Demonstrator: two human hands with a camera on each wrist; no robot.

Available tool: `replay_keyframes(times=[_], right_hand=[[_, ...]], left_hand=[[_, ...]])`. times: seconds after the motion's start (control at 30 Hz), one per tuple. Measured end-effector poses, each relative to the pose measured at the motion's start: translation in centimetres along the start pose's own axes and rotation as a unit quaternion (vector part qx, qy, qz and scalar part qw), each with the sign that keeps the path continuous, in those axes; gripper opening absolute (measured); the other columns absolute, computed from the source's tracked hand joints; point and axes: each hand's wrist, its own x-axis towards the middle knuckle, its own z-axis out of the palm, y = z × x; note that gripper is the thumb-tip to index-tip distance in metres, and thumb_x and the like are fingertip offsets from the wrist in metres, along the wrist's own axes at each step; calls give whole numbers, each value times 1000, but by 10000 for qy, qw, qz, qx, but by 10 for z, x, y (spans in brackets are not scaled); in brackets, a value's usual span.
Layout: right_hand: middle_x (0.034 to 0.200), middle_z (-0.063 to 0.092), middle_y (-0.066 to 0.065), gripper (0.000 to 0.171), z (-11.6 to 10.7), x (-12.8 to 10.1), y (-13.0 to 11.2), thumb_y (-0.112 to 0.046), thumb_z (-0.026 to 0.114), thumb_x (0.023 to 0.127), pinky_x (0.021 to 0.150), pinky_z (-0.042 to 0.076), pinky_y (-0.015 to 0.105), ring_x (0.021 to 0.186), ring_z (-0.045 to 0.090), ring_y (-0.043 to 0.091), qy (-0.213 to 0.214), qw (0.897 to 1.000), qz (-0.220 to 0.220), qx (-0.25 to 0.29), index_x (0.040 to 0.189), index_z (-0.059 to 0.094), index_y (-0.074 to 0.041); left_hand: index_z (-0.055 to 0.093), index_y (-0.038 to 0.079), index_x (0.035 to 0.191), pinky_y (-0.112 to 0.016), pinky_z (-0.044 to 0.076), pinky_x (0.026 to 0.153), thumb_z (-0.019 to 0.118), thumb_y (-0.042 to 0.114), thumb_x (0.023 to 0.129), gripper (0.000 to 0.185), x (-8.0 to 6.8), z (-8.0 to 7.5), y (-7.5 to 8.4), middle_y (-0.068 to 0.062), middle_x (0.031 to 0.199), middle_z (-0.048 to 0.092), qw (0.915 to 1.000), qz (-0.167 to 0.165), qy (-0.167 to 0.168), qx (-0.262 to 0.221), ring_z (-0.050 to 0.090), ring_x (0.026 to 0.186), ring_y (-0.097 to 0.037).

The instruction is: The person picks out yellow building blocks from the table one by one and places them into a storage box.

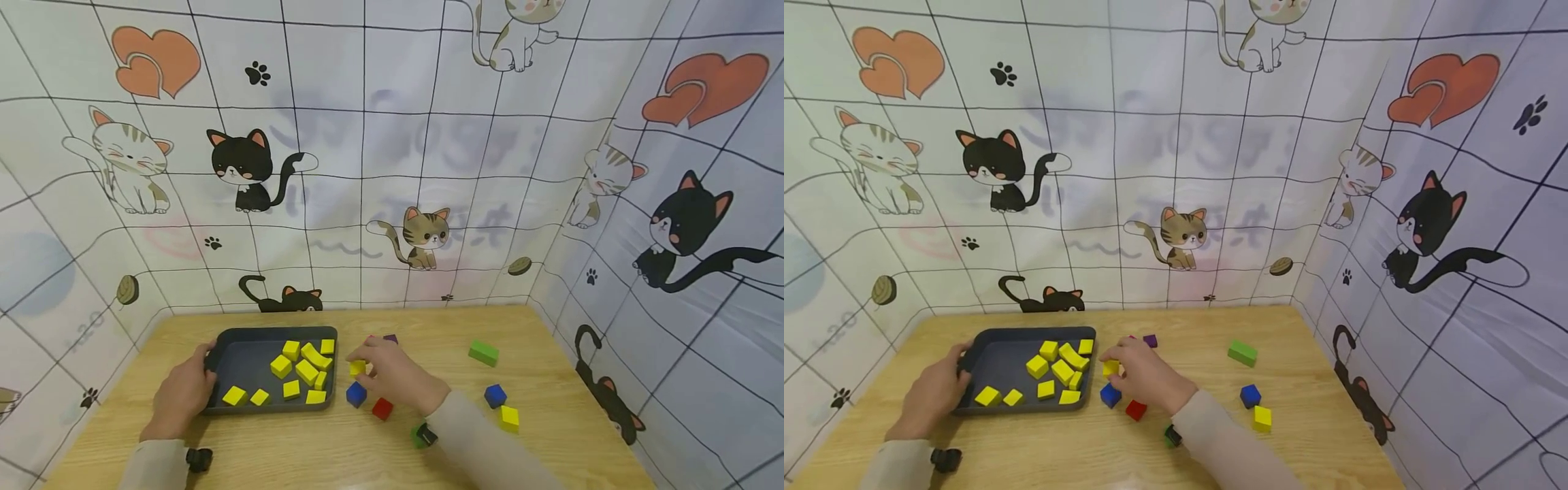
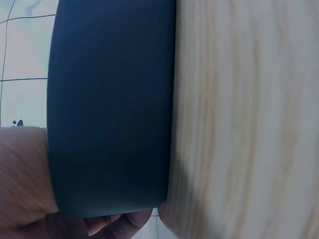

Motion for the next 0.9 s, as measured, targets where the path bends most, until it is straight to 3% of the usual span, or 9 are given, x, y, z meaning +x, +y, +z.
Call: replay_keyframes(times=[0.1, 0.23, 0.4, 0.5, 0.63, 0.77, 0.9], right_hand=[[129, 75, 6, 37, 7, 14, -10, -12, 83, 108, 86, 59, 13, 97, 73, 4, -64, 9999, -144, 51, 144, 81, -11], [128, 75, 4, 38, 17, 29, -21, -12, 83, 108, 86, 58, 11, 93, 67, -2, -181, 9994, -298, 2, 145, 80, -9], [131, 77, 2, 38, 30, 45, -32, -15, 83, 108, 82, 54, 10, 88, 60, 0, -263, 9984, -387, -309, 146, 81, -14], [129, 78, 2, 38, 36, 54, -38, -16, 83, 108, 75, 50, 10, 83, 55, 2, -285, 9962, -570, -593, 146, 82, -15], [129, 81, 0, 35, 43, 64, -48, -17, 84, 107, 80, 52, 10, 93, 60, 3, -263, 9928, -828, -824, 143, 84, -15], [136, 82, -1, 34, 48, 73, -56, -16, 84, 107, 94, 55, 10, 111, 68, 6, -268, 9910, -915, -934, 141, 85, -16], [136, 81, -2, 35, 55, 81, -62, -16, 83, 108, 95, 54, 9, 111, 68, 5, -385, 9915, -816, -935, 142, 84, -16]], left_hand=[[39, -1, 173, -39, 39, 58, 56, 5, 107, 67, -1, 0, 0, -19, 88, 66, 10000, 19, 39, 6, 53, 67, -27], [39, -1, 173, -40, 39, 59, 56, 5, 107, 68, 0, 0, 0, -23, 93, 69, 10000, -1, -8, 15, 54, 69, -28], [38, -1, 174, -42, 42, 62, 57, 5, 108, 69, 1, -2, 0, -33, 108, 73, 9999, -74, -88, 63, 57, 75, -31], [38, -1, 174, -41, 42, 61, 57, 5, 108, 69, 1, -2, -1, -32, 106, 73, 10000, -60, -50, 54, 57, 74, -31], [39, 0, 174, -41, 40, 60, 56, 6, 108, 69, 0, -2, -2, -25, 99, 72, 10000, -40, -19, 11, 56, 72, -29], [39, 0, 174, -41, 40, 60, 56, 6, 107, 69, 1, -1, -3, -25, 99, 72, 10000, -37, -29, -7, 56, 72, -29], [38, 1, 174, -41, 40, 60, 55, 6, 107, 69, 2, -1, -3, -27, 100, 73, 10000, -35, -50, 2, 56, 72, -30]])
